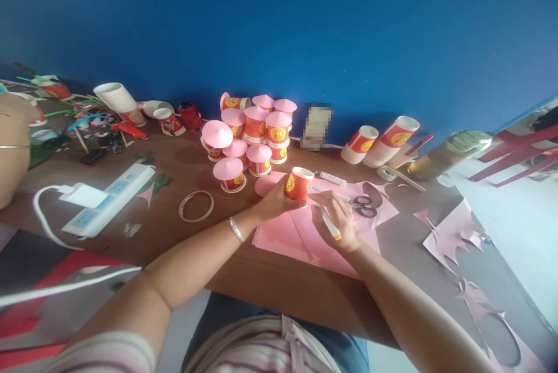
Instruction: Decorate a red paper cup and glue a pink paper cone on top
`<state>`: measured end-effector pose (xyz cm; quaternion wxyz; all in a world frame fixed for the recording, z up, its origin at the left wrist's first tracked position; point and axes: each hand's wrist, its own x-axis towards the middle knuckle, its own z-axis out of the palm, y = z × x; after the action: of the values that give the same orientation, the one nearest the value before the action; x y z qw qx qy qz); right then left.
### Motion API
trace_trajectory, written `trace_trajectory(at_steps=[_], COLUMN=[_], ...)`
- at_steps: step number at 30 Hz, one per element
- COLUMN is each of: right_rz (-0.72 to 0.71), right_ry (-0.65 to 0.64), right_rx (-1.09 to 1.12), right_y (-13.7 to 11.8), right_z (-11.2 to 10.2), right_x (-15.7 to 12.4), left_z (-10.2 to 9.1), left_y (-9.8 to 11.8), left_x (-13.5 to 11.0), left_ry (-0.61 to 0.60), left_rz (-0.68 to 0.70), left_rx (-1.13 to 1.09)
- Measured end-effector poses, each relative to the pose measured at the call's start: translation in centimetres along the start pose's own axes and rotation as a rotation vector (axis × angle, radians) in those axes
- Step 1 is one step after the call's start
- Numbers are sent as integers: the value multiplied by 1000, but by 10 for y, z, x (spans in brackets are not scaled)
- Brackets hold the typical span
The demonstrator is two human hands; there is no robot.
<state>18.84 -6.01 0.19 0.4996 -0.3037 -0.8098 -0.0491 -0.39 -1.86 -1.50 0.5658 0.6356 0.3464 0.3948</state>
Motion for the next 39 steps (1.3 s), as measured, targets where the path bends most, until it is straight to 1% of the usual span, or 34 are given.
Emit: trace_trajectory(at_steps=[5, 9, 13, 16, 22, 26, 29, 32, 35, 39], right_rz=[-37, -111, -121, -145, -158, -159, -152, -142, -145, -115], right_ry=[37, 9, -4, -19, -53, -71, -86, -91, -73, -60], right_rx=[-45, -62, -81, -110, -118, -132, -127, -109, -114, -115], right_y=[1, 2, 1, 1, 4, 4, 2, 1, 1, 3], right_z=[7, 9, 9, 9, 12, 11, 8, 5, 4, 2], right_x=[2, 3, 5, 6, 2, 1, 3, 5, 5, 4], left_z=[2, 3, 7, 8, 9, 7, 6, 5, 5, 4], left_y=[-6, -9, -8, -6, -2, -6, -9, -9, -5, 3], left_x=[-1, -2, -1, -1, -1, -1, -1, 0, 0, 1], left_ry=[36, 85, 131, 144, 154, 157, 151, 111, 88, 76], left_rz=[-11, 38, 54, 61, 31, 0, 19, 45, 44, 52], left_rx=[47, 92, 97, 106, 165, 182, 135, 44, 1, -20])
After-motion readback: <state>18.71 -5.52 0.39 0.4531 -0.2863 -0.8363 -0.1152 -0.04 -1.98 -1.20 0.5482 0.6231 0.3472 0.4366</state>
